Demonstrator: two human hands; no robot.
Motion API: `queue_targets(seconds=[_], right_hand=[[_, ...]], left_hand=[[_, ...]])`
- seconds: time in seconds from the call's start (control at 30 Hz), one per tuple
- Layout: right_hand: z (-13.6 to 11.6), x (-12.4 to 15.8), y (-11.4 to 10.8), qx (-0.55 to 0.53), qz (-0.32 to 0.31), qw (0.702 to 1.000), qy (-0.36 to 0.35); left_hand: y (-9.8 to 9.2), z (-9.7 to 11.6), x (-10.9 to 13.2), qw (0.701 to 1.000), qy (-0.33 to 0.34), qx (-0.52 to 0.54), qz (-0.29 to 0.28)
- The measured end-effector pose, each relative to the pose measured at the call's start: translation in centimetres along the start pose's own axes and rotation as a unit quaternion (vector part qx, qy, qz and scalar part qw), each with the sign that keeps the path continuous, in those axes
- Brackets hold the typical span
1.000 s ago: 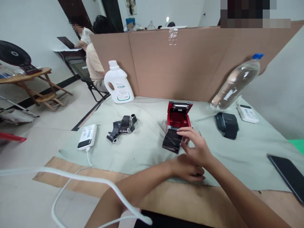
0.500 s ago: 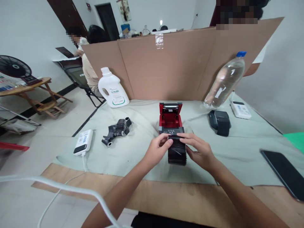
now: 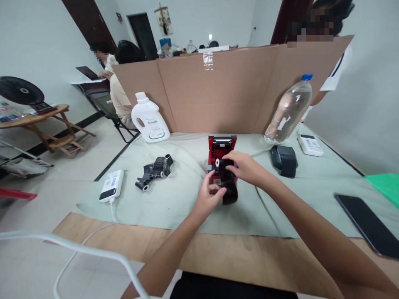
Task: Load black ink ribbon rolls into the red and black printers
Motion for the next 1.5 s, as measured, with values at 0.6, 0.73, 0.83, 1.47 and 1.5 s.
queue_targets(seconds=[0.6, 0.73, 0.83, 1.47, 1.5], right_hand=[[3.8, -5.6, 5.2, 0.142, -0.137, 0.970, 0.143], [6.6, -3.5, 1.4, -0.026, 0.025, 0.980, 0.195], [10.2, -2.2, -1.8, -0.138, 0.226, 0.927, 0.266], [9.5, 2.6, 7.0, -0.423, 0.212, 0.850, 0.230], [9.5, 2.5, 7.0, -0.428, 0.210, 0.848, 0.232]], left_hand=[[-0.7, 2.2, -1.4, 0.971, 0.134, -0.198, -0.002], [-0.8, 3.6, -0.8, 0.933, 0.228, -0.277, 0.003], [-0.6, 3.6, -0.3, 0.918, 0.266, -0.293, -0.019], [-0.2, 3.2, 0.5, 0.886, 0.327, -0.328, -0.023], [-0.1, 3.2, 0.6, 0.882, 0.332, -0.333, -0.021]])
Point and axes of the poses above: each hand's wrist, its own x-axis away from the middle knuckle, its own y-axis out of the palm, z = x × y, the point moved 10 cm from there along -x, towards the middle knuckle, and after that the axes turned 12 degrees about x, right-handed, at the moved point
